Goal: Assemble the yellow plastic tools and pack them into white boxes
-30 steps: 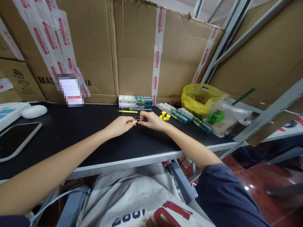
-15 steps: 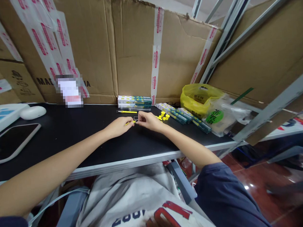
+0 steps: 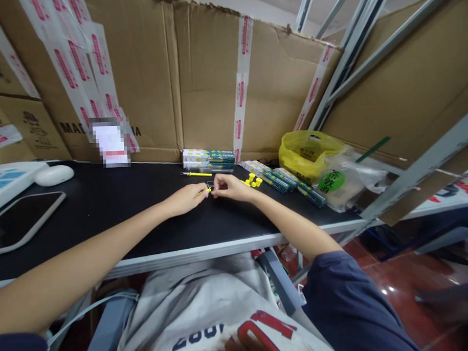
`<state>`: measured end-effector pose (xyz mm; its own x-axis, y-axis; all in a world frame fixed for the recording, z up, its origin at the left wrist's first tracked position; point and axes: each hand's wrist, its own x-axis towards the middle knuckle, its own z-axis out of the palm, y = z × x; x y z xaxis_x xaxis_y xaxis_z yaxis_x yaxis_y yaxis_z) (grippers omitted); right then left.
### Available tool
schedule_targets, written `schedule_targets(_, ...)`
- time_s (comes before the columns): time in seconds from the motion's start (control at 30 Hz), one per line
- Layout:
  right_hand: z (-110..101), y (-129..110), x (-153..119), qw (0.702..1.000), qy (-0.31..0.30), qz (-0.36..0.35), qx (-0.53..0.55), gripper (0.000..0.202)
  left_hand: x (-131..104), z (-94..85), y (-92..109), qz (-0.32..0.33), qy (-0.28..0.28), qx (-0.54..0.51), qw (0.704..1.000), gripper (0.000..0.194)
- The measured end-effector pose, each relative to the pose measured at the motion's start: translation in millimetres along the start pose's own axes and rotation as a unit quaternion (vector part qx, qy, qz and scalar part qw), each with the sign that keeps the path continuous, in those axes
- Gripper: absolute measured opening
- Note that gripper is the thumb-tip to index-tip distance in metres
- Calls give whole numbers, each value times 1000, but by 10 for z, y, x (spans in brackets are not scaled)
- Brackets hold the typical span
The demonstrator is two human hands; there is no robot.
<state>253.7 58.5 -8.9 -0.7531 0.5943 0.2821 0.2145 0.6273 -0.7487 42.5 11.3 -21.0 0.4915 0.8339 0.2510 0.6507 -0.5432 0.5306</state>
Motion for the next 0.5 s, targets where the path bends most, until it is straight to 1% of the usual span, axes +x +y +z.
schedule_targets(0.17,34,21,-5,1000,4,-3,-4,19,7,8,-43,13,-13,-4,1000,24)
schedule_targets(0.3,45,-14,-21,999,12,-12,-48,14,15,13,-63,12,-10,-6,1000,23)
schedule_targets(0.4,47,-38,-25,997,21,-26,-77,14,14,15,-70,9,-12,-1,1000,23)
schedule_targets(0.5,48,-47,-23,995,17,-28,-90,17,13,14,-73,5,-18,14,1000,23)
